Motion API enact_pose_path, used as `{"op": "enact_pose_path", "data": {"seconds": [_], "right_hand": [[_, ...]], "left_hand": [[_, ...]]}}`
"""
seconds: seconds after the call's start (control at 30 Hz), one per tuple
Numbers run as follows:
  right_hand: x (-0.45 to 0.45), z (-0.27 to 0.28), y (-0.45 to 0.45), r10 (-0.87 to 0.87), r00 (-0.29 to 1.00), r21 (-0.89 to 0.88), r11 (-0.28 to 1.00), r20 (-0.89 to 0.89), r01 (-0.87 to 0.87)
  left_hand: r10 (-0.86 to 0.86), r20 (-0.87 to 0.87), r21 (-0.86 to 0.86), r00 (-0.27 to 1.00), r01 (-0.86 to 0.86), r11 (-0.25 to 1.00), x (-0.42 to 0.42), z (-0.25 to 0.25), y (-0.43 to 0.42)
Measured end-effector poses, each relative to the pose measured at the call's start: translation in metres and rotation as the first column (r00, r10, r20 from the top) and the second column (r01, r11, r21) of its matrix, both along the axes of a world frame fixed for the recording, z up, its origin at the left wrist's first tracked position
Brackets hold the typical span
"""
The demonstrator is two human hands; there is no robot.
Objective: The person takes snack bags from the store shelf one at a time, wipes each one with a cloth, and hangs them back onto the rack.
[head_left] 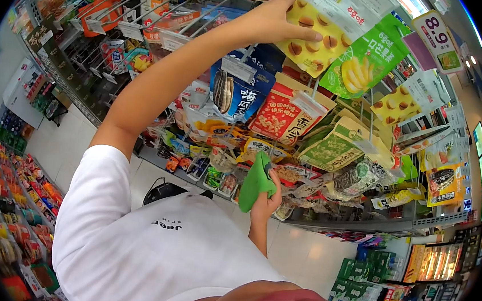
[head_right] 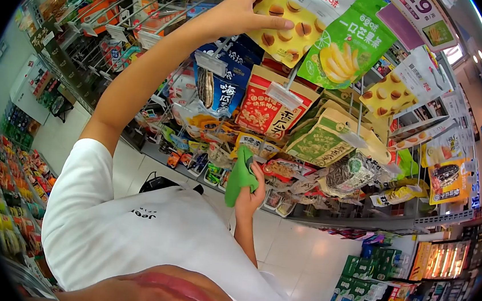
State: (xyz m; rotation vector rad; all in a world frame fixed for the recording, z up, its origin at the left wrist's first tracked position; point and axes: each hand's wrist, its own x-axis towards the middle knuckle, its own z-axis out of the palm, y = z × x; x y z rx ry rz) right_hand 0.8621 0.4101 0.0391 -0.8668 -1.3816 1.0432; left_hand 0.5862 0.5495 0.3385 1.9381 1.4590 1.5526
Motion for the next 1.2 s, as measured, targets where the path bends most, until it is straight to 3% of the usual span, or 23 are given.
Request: {"op": "enact_pose_path", "data": {"seconds": [0.07,0.17,0.27,0.37,0.47,0.57,0.67,0.9,1.0,1.2], "right_hand": [[0.000,-0.002,0.001,-0.001,1.000,0.002,1.000,-0.002,0.001],[-0.001,0.000,-0.001,-0.019,0.999,0.039,0.999,0.039,0.017],[-0.005,0.003,-0.005,-0.011,1.000,0.024,1.000,0.016,0.011],[-0.010,0.011,-0.010,0.006,0.999,0.015,1.000,0.033,-0.007],[-0.013,0.010,-0.014,0.002,0.999,0.031,1.000,0.039,-0.003],[-0.016,0.009,-0.019,0.000,1.000,0.000,1.000,0.010,0.000],[-0.016,0.007,-0.024,-0.022,1.000,-0.027,0.999,0.019,0.022],[-0.015,0.001,-0.035,-0.077,0.995,0.000,0.997,0.058,0.077],[-0.016,0.001,-0.041,-0.109,0.993,0.034,0.994,0.052,0.107],[-0.003,-0.011,-0.053,-0.239,0.970,-0.032,0.970,0.045,0.240]], "left_hand": [[0.133,-0.062,0.119,0.989,-0.125,0.985,-0.007,-0.012,0.016],[0.078,-0.132,-0.045,0.988,-0.085,0.995,-0.007,0.010,-0.023],[0.232,-0.319,0.063,0.919,-0.224,0.973,-0.012,0.002,-0.023],[0.355,-0.235,0.291,0.905,-0.283,0.914,-0.012,-0.011,-0.018],[0.274,-0.234,0.289,0.933,-0.203,0.936,-0.016,-0.008,-0.027],[-0.070,-0.044,0.313,0.997,0.081,0.946,-0.022,-0.017,-0.024],[-0.310,0.189,0.060,0.932,0.304,0.951,-0.012,-0.002,-0.058],[-0.421,0.365,-0.071,0.830,0.476,0.876,-0.010,0.009,-0.079],[-0.490,0.456,-0.005,0.743,0.553,0.833,-0.007,-0.009,-0.073],[-0.458,0.822,0.085,0.340,0.721,0.688,0.012,-0.036,-0.132]]}}
